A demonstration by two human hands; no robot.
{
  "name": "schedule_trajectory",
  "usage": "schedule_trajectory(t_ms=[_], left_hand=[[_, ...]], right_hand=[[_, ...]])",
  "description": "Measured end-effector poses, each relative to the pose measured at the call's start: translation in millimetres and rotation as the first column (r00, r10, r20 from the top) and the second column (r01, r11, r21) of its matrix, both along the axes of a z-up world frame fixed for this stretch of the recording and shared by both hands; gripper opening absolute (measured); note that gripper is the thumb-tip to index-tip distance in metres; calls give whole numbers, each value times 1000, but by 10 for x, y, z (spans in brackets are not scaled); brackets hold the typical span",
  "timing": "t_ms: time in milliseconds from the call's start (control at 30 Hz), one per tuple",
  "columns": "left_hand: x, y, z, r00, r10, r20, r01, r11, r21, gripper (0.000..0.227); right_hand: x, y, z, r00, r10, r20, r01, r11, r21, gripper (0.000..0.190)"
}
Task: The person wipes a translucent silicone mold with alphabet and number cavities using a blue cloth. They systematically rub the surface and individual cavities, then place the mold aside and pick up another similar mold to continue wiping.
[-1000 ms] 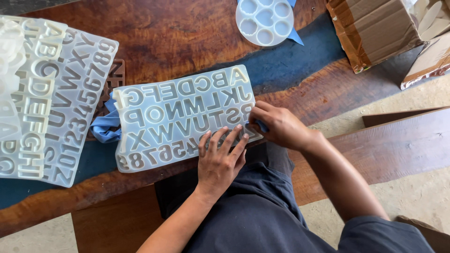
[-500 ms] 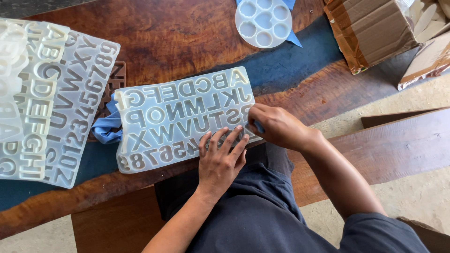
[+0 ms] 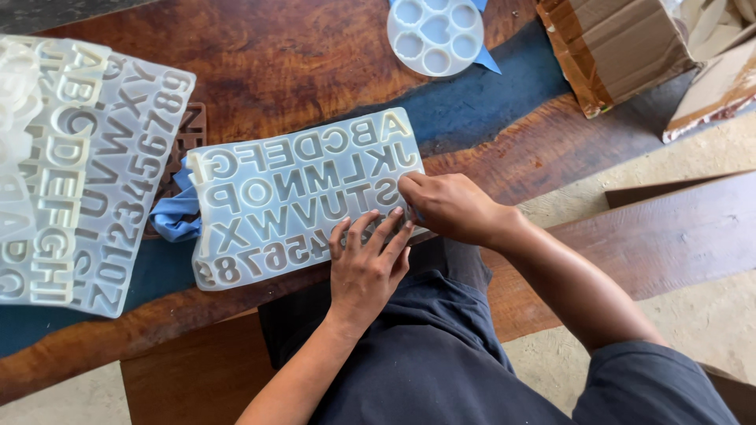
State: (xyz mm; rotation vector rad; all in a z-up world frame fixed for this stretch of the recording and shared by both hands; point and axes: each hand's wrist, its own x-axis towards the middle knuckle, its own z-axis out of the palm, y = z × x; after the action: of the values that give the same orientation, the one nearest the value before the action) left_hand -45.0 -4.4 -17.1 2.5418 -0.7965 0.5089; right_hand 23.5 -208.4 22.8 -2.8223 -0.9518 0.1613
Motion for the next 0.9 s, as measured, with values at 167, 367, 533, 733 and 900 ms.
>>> schedule_trajectory(t_ms=[167,367,533,733,900], left_hand=[[-6,3,5,1000,11,-4,-11,1000,-6,32],[-20,10,-8,1000,-1,-3,1,1000,-17,33],[-25,-16,-19,1000,10,-2,-10,1000,8,37],[-14,-27,12,1000,2,7,-2,1000,21,39],[-4,-31,-8,1000,8,25,-9,999,43,42]], right_hand=[[146,-14,78,956,-197,-216,193,980,-39,15],[184,-335,371,866,-125,-485,257,942,216,15],[11,-552,304,946,-214,-242,308,823,477,14],[-286,-407,44,976,-217,-15,197,854,482,16],[-306,-435,-112,990,-140,18,117,890,440,7]])
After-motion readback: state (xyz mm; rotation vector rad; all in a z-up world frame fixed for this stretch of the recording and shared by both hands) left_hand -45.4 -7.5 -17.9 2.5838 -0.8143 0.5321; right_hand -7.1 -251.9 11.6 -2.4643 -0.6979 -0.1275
